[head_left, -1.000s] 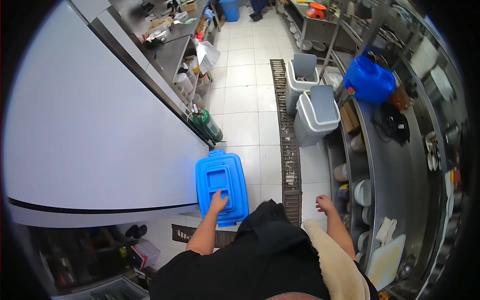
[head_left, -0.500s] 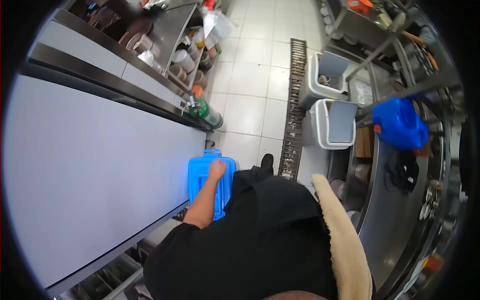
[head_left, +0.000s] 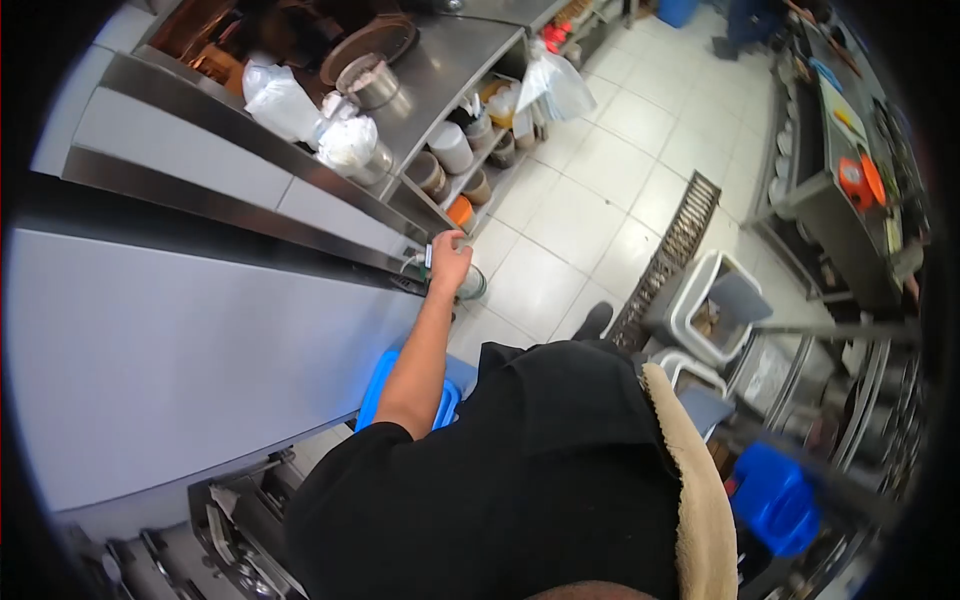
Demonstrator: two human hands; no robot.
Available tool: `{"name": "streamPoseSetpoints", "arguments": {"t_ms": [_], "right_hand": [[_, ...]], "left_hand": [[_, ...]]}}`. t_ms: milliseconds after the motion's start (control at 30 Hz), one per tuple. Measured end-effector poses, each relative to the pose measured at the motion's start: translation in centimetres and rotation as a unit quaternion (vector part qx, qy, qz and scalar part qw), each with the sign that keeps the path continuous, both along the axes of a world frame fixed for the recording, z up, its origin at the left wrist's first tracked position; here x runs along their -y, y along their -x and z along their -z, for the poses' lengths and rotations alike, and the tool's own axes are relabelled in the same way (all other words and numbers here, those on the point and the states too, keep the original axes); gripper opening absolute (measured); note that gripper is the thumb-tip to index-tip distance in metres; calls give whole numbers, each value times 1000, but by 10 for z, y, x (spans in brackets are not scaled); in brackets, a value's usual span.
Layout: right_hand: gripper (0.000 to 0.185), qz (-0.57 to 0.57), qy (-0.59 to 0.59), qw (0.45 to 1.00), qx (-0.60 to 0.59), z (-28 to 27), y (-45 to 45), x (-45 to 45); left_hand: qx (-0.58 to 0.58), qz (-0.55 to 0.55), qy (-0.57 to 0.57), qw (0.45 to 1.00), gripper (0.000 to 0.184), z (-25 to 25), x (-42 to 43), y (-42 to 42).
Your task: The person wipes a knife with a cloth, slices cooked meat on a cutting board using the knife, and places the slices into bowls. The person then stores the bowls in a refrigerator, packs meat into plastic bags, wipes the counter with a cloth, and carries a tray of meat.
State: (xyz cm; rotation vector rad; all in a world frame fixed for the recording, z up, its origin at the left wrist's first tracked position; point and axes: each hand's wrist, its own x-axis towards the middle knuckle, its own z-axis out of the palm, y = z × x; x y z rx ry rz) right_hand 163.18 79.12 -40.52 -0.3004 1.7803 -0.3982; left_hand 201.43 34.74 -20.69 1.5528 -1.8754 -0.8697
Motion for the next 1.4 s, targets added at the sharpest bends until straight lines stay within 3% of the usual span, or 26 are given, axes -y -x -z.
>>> {"name": "streamPoseSetpoints", "arguments": {"t_ms": [33,67,100,133,167,233,300,400,533,567,633,733,867,933,1033,1200,1267,1300,1400], "right_hand": [[26,-8,-6,1000,1,2,32,18],[26,-8,-11,1000,5,0,65,36],[26,-3,-19,1000,10,-4,95,50],[26,1,-25,1000,16,-6,120,62],[26,36,-31,998,32,-5,147,65],[26,126,-19,990,64,-3,183,66],[27,225,43,971,75,-11,207,75],[23,280,149,948,-7,-90,225,147],[23,341,179,921,-60,-116,205,168],[20,294,229,926,59,-83,215,143],[22,265,119,956,-42,-82,180,145],[21,85,32,990,-107,-53,158,150],[22,24,-7,990,-139,-46,154,191],[23,23,-16,989,-144,-45,154,206],[26,13,-28,988,-155,-39,150,218],[33,-78,-42,975,-205,-23,133,213],[36,37,11,983,-177,-8,127,198],[29,193,82,970,-119,-5,132,195],[15,227,110,965,-76,-28,153,231]], "left_hand": [[-57,-67,-7,996,33,-20,15,12],[33,-77,154,985,34,-17,47,10],[7,-90,157,984,35,-27,86,6],[-80,-117,109,984,36,-57,113,10],[-46,-157,210,964,39,-121,114,29],[32,-201,315,927,43,-159,179,11],[-13,-235,323,917,46,-214,229,5],[19,-344,425,837,51,-244,323,-20],[90,-462,424,773,57,-275,398,-40],[117,-468,434,761,57,-283,408,-42],[151,-480,444,742,63,-297,437,-56],[208,-489,353,770,70,-320,467,-80],[232,-510,212,801,56,-324,500,-114],[212,-510,273,787,42,-320,500,-114],[208,-528,231,790,44,-334,495,-101],[290,-524,354,718,36,-351,505,-101],[287,-513,375,717,36,-359,518,-107],[280,-509,371,725,37,-364,529,-110],[257,-510,352,742,38,-376,556,-128]]}}
